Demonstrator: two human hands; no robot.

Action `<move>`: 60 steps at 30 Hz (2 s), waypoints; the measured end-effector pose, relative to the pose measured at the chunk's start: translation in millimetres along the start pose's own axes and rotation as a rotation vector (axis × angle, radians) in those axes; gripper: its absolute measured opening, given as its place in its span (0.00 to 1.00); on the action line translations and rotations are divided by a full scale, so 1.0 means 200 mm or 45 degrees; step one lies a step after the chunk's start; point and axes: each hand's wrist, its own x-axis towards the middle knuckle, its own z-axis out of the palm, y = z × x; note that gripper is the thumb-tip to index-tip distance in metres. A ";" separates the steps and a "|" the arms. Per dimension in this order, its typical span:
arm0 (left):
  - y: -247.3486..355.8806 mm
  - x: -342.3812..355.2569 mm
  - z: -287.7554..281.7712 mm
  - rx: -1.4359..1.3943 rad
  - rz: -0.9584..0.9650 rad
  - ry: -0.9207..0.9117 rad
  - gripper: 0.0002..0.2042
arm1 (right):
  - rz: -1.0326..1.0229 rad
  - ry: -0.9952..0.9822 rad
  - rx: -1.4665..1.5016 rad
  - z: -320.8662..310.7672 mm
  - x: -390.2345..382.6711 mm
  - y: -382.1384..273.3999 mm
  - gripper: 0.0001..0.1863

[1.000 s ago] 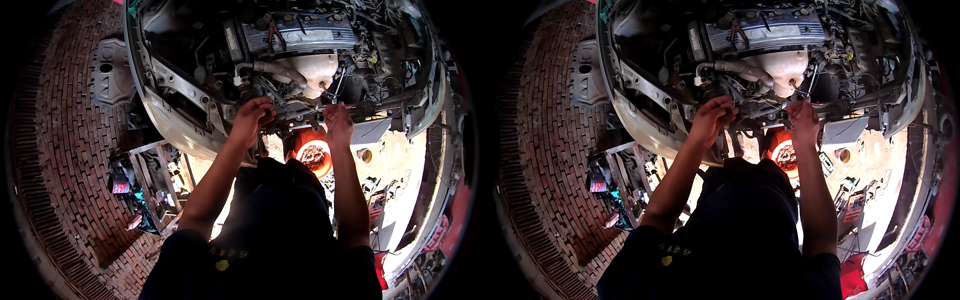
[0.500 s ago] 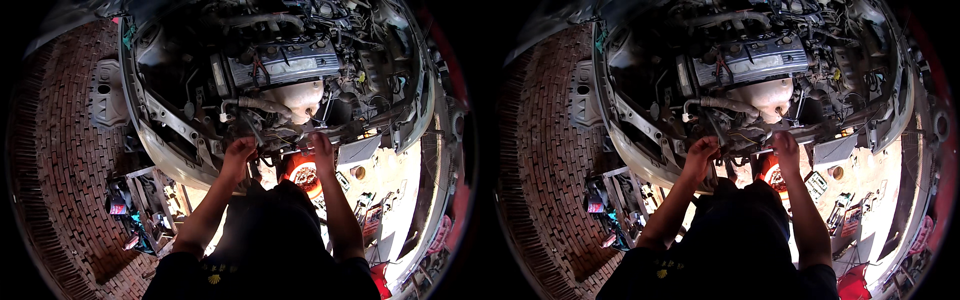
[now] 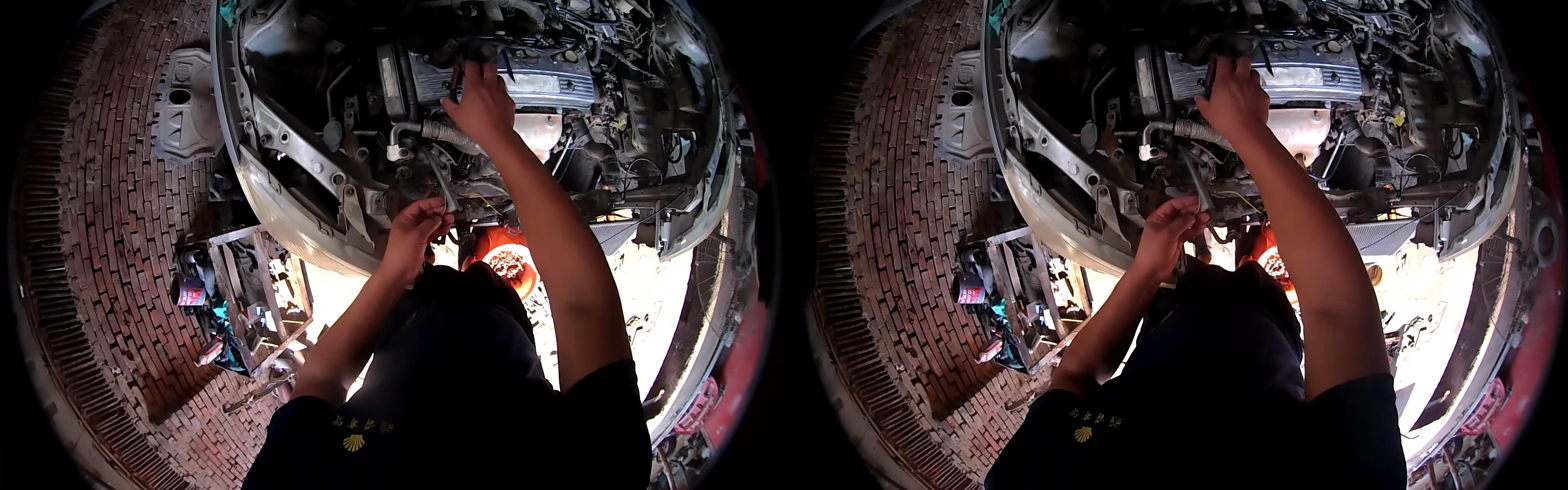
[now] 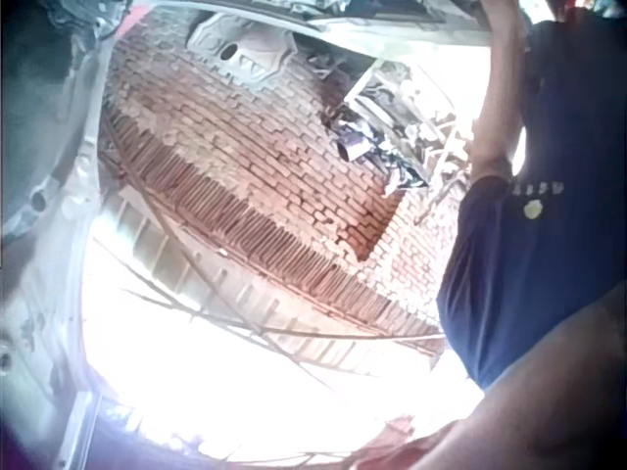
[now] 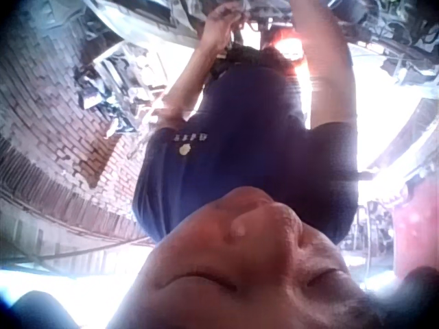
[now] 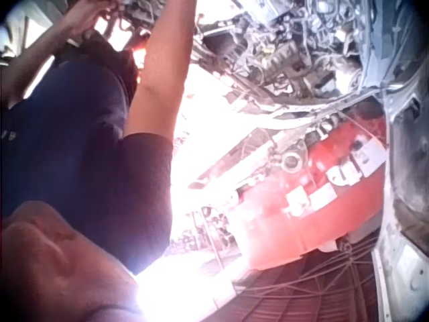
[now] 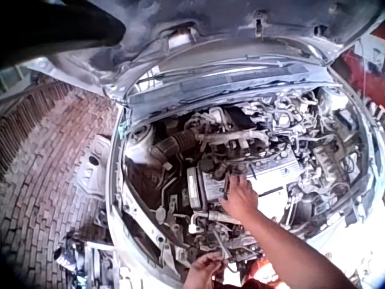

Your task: The person works on electrical wiring inside the engine bay of a car. They use a pair of pliers to manipulate and secure wires, also handling a smaller wire connector and touching parts of the engine block during the process.

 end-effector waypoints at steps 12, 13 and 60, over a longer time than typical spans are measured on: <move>-0.05 -0.01 -0.02 0.030 0.099 0.054 0.14 | 0.477 -0.196 1.223 -0.10 -0.17 0.30 0.28; -0.05 -0.01 -0.02 -0.008 0.105 0.080 0.15 | 0.518 -0.206 1.520 -0.17 -0.31 0.32 0.28; -0.17 -0.06 -0.05 -0.048 0.396 0.209 0.13 | 0.208 -0.828 0.590 -0.10 -1.13 -0.03 0.11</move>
